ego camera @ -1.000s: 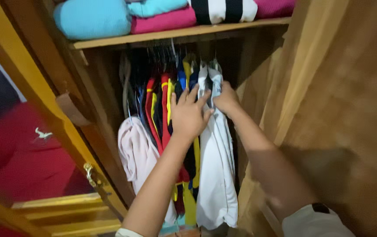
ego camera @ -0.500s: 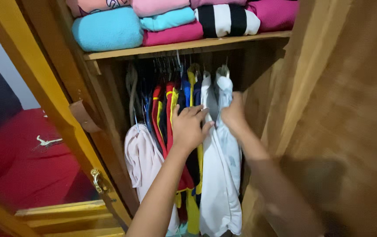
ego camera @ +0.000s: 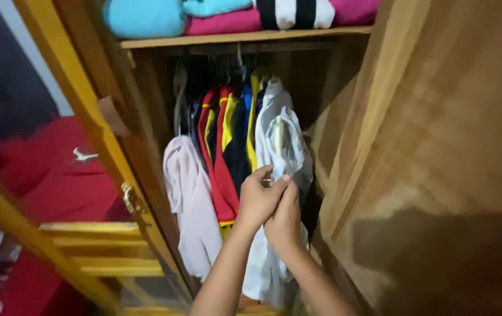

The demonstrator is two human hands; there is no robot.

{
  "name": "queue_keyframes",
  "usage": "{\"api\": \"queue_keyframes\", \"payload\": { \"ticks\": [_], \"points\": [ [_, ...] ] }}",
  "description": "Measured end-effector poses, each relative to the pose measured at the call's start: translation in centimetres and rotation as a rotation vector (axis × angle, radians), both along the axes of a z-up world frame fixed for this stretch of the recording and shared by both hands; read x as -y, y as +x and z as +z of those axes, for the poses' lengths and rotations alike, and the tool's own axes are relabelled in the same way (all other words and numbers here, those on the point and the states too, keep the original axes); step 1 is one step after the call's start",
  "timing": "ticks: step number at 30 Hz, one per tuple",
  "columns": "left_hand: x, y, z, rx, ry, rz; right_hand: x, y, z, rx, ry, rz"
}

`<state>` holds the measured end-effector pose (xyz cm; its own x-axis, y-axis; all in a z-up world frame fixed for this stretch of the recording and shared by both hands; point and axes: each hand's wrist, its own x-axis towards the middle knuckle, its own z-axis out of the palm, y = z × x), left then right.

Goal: The person opens a wooden wardrobe and removes several garments from hangers one by one. Each item is taken off its hanger and placed on a red bedsheet. The hangers are set aside on the bed after each removal.

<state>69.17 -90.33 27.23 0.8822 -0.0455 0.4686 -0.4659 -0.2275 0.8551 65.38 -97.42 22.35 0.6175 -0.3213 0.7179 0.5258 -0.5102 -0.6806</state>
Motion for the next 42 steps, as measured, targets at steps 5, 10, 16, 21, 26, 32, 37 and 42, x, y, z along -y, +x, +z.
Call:
{"api": "queue_keyframes", "payload": {
  "ticks": [5, 10, 16, 21, 26, 32, 37, 42],
  "points": [
    [-3.8, -3.1, -3.4, -0.165, 0.038, 0.092, -2.9, -3.9, -3.7, 0.021, -0.188, 0.018],
    [-9.8, -5.5, -5.9, -0.094, 0.119, 0.286, -6.3, -6.5, -4.3, -0.149, -0.192, 0.501],
    [-18.8, -11.9, -6.9, -0.081, 0.224, 0.353, -9.4, -8.4, -3.5, -0.292, -0.216, 0.827],
    [-27.0, -20.6, -6.4, 0.04, 0.486, 0.376, -13.0, -9.2, -1.1, 0.124, -0.386, 0.377],
    [-35.1, -31.4, -4.8, -0.057, 0.611, 0.582, -19.1, -12.1, 0.8, 0.073, -0.637, 0.624],
    [-42.3, -45.5, -7.1, 0.066, 0.611, 1.085, -31.9, -23.3, -4.0, -0.412, -0.399, 1.239],
    [-45.4, -56.4, -13.5, 0.134, 0.326, 1.588, -40.6, -34.9, -5.8, -0.466, -0.318, 1.44],
    [-49.3, -66.3, -20.7, 0.112, 0.118, 1.977, -45.6, -43.7, -5.8, -0.437, -0.312, 1.717]
  ]
}}
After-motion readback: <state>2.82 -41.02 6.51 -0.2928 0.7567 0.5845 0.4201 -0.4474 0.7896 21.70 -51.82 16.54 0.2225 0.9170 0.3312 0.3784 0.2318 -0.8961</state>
